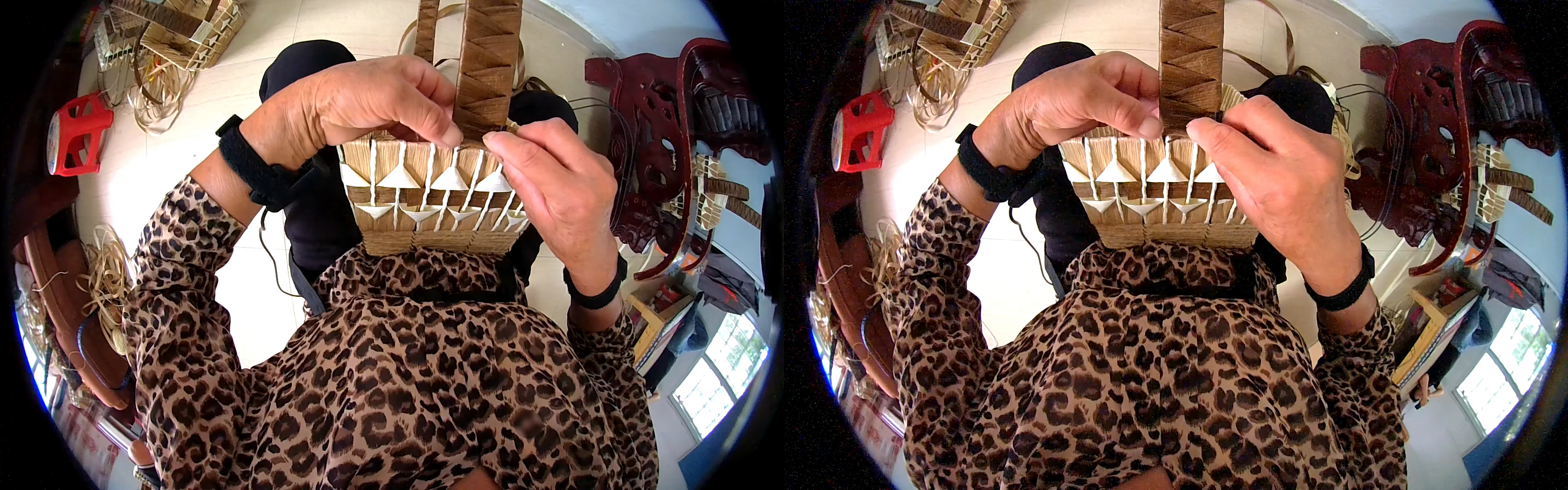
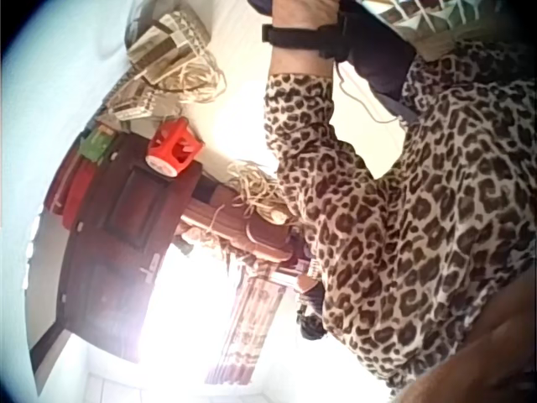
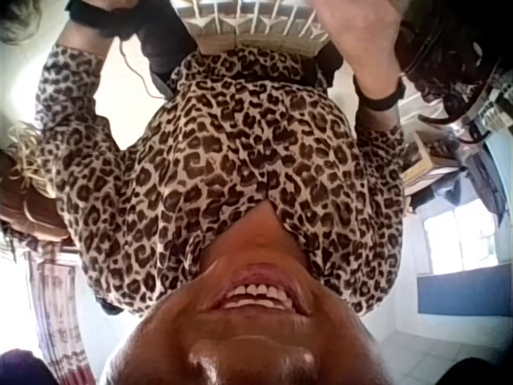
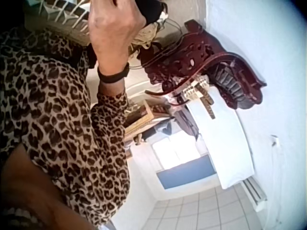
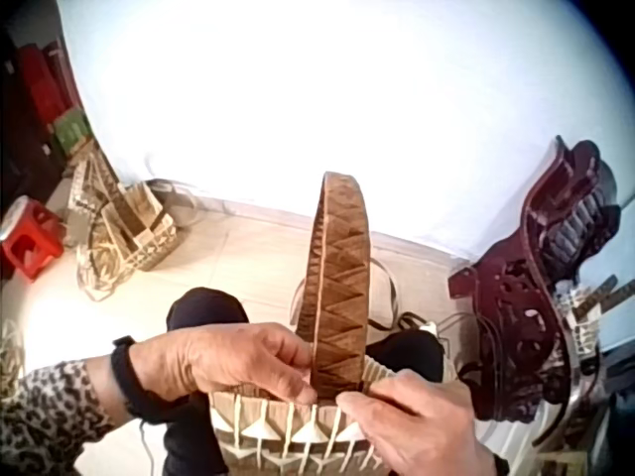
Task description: The person weaves a decorative handle onto a small woven basket using a long strip of natural fiber. They thread the strip through the basket's rim and weave it into a pattern, occasionally adjusting the tension and position of the material.
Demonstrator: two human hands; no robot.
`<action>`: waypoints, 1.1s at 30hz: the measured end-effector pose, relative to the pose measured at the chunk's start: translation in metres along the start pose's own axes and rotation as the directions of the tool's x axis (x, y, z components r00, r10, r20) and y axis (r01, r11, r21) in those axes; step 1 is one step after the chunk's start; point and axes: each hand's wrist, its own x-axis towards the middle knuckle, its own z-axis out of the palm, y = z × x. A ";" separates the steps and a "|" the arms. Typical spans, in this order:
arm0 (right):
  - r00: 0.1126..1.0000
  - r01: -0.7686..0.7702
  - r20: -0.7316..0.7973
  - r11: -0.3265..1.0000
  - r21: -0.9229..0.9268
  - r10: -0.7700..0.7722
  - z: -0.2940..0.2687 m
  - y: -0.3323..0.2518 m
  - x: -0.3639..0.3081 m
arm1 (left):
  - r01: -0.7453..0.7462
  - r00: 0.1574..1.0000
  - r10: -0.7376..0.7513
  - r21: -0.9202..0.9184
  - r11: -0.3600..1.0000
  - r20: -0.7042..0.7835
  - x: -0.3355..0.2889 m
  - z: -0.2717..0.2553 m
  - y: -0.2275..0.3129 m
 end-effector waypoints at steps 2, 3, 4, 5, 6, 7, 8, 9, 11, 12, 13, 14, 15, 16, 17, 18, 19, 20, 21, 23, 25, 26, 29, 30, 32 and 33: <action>1.000 -0.001 -0.019 1.000 0.005 0.001 0.003 0.001 -0.001 | 0.010 1.000 -0.010 -0.016 1.000 -0.005 -0.001 0.001 0.001; 1.000 -0.003 -0.029 1.000 0.008 0.003 0.005 0.001 -0.002 | 0.018 1.000 -0.017 0.006 1.000 -0.006 -0.001 0.000 0.003; 0.999 0.006 -0.038 1.000 -0.004 -0.006 0.006 0.002 -0.002 | 0.025 1.000 -0.025 0.029 0.999 -0.008 -0.002 0.000 0.004; 0.999 0.015 -0.045 1.000 -0.016 -0.016 0.008 0.004 -0.003 | 0.017 1.000 -0.016 0.026 1.000 -0.013 -0.002 0.001 0.003; 0.998 0.025 -0.053 0.999 -0.028 -0.026 0.009 0.005 -0.003 | 0.008 1.000 -0.007 0.024 1.000 -0.018 -0.001 0.001 0.001; 0.998 0.025 -0.057 0.999 -0.024 -0.026 0.009 0.005 -0.003 | -0.001 1.000 0.002 0.021 1.000 -0.024 -0.001 0.002 0.000; 0.998 0.025 -0.061 0.999 -0.020 -0.026 0.008 0.004 -0.003 | -0.022 0.999 0.025 0.084 0.996 -0.031 -0.001 0.002 -0.002; 0.998 0.025 -0.065 1.000 -0.016 -0.026 0.008 0.004 -0.003 | -0.043 0.998 0.049 0.146 0.988 -0.037 -0.001 0.003 -0.003; 0.999 0.006 -0.034 1.000 0.010 -0.006 0.006 0.003 -0.003 | -0.033 0.994 0.064 0.318 0.948 -0.087 -0.004 0.008 0.002; 1.000 -0.008 -0.020 1.000 0.019 0.009 0.006 0.003 -0.004 | -0.001 0.990 0.060 0.423 0.906 -0.127 -0.008 0.015 0.013; 1.000 -0.014 -0.017 1.000 0.018 0.014 0.006 0.003 -0.004 | 0.035 0.984 0.061 0.521 0.853 -0.167 -0.009 0.019 0.019; 1.000 -0.020 -0.014 1.000 0.016 0.020 0.006 0.003 -0.004 | 0.057 0.981 0.050 0.522 0.851 -0.188 -0.006 0.018 0.017; 1.000 -0.023 -0.013 1.000 0.019 0.023 0.006 0.003 -0.005 | 0.081 0.976 0.039 0.522 0.849 -0.214 -0.003 0.018 0.014; 0.999 -0.014 -0.028 1.000 0.017 0.014 0.007 0.003 -0.005 | 0.105 0.970 0.027 0.523 0.846 -0.240 0.000 0.019 0.012; 0.999 -0.006 -0.044 1.000 0.015 0.006 0.009 0.004 -0.006 | 0.101 0.972 0.027 0.519 0.849 -0.234 0.000 0.020 0.014; 0.998 0.004 -0.059 1.000 0.012 -0.003 0.010 0.005 -0.006 | 0.097 0.973 0.027 0.515 0.852 -0.228 0.000 0.021 0.016; 0.999 0.002 -0.051 1.000 0.025 -0.001 0.010 0.005 -0.005 | 0.092 0.975 0.028 0.512 0.854 -0.222 0.000 0.022 0.018; 0.999 0.001 -0.043 0.999 0.037 0.001 0.009 0.005 -0.003 | 0.098 0.973 0.025 0.509 0.855 -0.228 0.002 0.021 0.017; 0.999 0.000 -0.033 0.999 0.050 0.001 0.009 0.005 -0.003 | 0.102 0.972 0.023 0.505 0.857 -0.235 0.003 0.019 0.013; 0.999 0.033 -0.025 0.999 0.030 -0.032 0.009 0.008 -0.003 | 0.074 0.976 0.028 0.447 0.891 -0.217 0.004 0.018 0.011; 0.998 0.059 -0.014 0.998 0.012 -0.058 0.009 0.011 -0.002 | 0.011 0.985 0.047 0.332 0.943 -0.166 0.003 0.017 0.012; 0.998 0.069 -0.007 0.998 0.005 -0.069 0.009 0.012 -0.001 | 0.029 0.987 0.020 0.299 0.954 -0.160 0.001 0.016 0.014; 0.995 0.097 0.020 0.995 0.001 -0.097 0.007 0.014 0.001 | 0.056 0.993 -0.036 0.172 0.983 -0.116 -0.001 0.013 0.015; 0.994 0.109 0.030 0.994 0.006 -0.109 0.007 0.014 0.002 | 0.047 0.995 -0.037 0.111 0.993 -0.088 0.002 0.008 0.008; 0.990 0.131 0.054 0.991 -0.021 -0.130 0.006 0.012 0.005 | 0.041 0.998 -0.039 0.028 0.999 -0.043 0.003 0.002 0.001; 0.989 0.138 0.068 0.990 -0.038 -0.135 0.005 0.012 0.005 | 0.042 0.999 -0.042 0.006 0.999 -0.020 0.003 0.000 0.000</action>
